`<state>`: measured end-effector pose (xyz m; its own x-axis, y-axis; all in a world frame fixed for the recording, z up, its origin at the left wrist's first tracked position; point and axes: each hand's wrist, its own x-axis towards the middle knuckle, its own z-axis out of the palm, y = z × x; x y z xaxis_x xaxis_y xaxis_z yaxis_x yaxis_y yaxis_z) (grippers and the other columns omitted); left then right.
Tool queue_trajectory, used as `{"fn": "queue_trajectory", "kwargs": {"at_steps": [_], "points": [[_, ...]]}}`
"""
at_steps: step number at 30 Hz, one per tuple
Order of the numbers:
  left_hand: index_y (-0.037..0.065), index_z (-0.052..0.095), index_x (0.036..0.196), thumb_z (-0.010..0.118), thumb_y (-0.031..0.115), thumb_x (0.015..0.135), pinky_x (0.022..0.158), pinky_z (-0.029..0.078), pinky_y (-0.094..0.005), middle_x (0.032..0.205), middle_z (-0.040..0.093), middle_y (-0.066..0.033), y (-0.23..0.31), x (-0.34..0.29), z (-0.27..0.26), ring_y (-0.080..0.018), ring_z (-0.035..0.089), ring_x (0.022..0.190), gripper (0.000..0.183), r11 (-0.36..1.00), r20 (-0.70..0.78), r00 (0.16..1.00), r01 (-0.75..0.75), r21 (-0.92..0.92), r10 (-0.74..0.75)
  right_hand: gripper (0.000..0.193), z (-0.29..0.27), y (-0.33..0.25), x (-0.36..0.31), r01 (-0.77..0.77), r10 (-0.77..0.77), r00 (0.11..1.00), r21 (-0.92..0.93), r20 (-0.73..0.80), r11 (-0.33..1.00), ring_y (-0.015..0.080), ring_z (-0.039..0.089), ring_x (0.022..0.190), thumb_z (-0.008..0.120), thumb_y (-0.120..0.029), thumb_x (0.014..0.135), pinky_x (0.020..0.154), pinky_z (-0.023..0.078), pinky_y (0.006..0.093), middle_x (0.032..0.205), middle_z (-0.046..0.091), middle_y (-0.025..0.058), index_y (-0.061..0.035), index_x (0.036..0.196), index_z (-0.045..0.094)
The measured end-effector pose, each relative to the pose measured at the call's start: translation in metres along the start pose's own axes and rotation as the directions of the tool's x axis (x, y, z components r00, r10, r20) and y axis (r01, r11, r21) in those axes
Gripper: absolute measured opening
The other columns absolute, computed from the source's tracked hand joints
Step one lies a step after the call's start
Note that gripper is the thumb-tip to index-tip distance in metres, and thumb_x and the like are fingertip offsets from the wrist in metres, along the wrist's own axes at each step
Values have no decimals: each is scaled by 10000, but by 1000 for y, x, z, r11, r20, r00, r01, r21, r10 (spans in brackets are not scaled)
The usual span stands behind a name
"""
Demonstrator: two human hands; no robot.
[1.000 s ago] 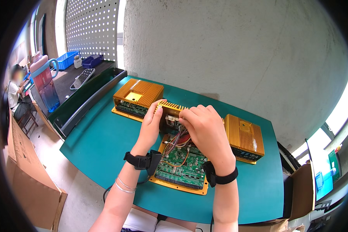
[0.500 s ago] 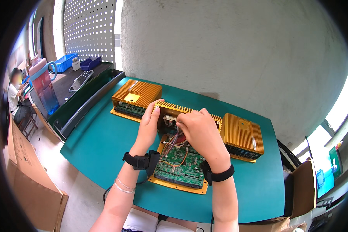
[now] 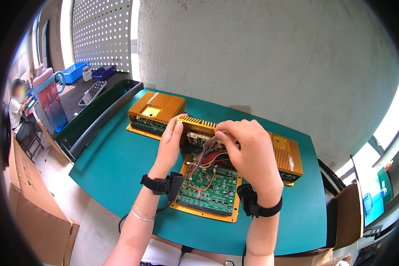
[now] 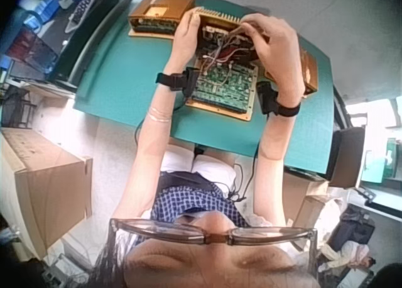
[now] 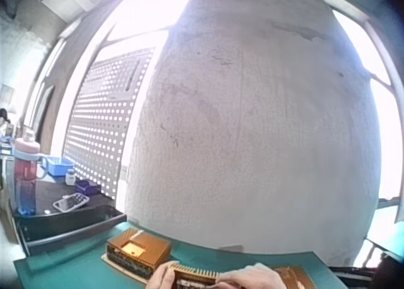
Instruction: The recorder disassembles an electronic box and uses a small brush to inspect and clean the internal circuit boards and components.
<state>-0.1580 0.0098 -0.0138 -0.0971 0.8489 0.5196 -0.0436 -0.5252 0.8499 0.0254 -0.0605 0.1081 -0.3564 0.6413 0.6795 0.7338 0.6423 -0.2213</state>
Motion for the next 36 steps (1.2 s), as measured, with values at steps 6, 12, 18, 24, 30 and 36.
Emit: {"fn": "queue_trajectory", "kwargs": {"at_steps": [6, 12, 18, 24, 30, 36], "points": [[26, 502, 1288, 393, 250, 1042, 1020, 367, -313, 1230, 543, -129, 1, -1, -5, -206, 504, 1165, 350, 1000, -10, 1000, -3, 11, 3, 98, 10, 9, 0, -86, 77, 990, 72, 114, 994, 282, 580, 743, 650, -134, 863, 720, 457, 367, 794, 680, 88, -52, 894, 694], [25, 501, 1288, 392, 239, 1042, 1013, 374, -309, 1221, 544, -128, 3, 1, 4, -203, 507, 1159, 344, 1000, 8, 1000, -6, -24, 6, 108, 28, 13, -1, -42, 39, 984, 16, 176, 999, 309, 610, 769, 649, -133, 846, 746, 461, 381, 821, 682, 108, -37, 858, 697], [25, 499, 1293, 393, 238, 1041, 1016, 373, -309, 1229, 542, -129, -5, 0, -4, -204, 505, 1168, 347, 1000, -7, 1000, -7, -19, 6, 120, 47, 17, -3, 36, -42, 976, 30, 213, 999, 315, 608, 753, 637, -136, 858, 750, 458, 381, 796, 672, 117, -35, 838, 697], [32, 503, 1303, 391, 239, 1041, 1014, 370, -289, 1227, 552, -101, 0, 2, 8, -165, 500, 1158, 352, 999, 12, 1000, 11, -41, -11, 105, 13, 5, 1, 11, -11, 994, 3, 108, 1000, 309, 593, 715, 630, -143, 869, 701, 453, 385, 764, 663, 99, -44, 862, 665], [31, 509, 1296, 390, 242, 1042, 1026, 358, -291, 1229, 554, -98, 2, -1, -1, -168, 496, 1166, 351, 999, -19, 1000, -15, 32, 16, 56, -8, -10, 1, -6, 6, 993, 1, -120, 1000, 223, 523, 609, 641, -124, 884, 599, 417, 324, 661, 606, 53, -70, 870, 648], [24, 503, 1290, 393, 236, 1042, 1030, 358, -304, 1240, 550, -112, 3, -1, 1, -191, 499, 1175, 344, 1000, -8, 1000, -14, 23, 14, 59, -22, -12, -4, -34, 43, 978, 49, -203, 998, 185, 494, 594, 646, -108, 882, 580, 385, 302, 635, 580, 36, -57, 852, 639]]}}
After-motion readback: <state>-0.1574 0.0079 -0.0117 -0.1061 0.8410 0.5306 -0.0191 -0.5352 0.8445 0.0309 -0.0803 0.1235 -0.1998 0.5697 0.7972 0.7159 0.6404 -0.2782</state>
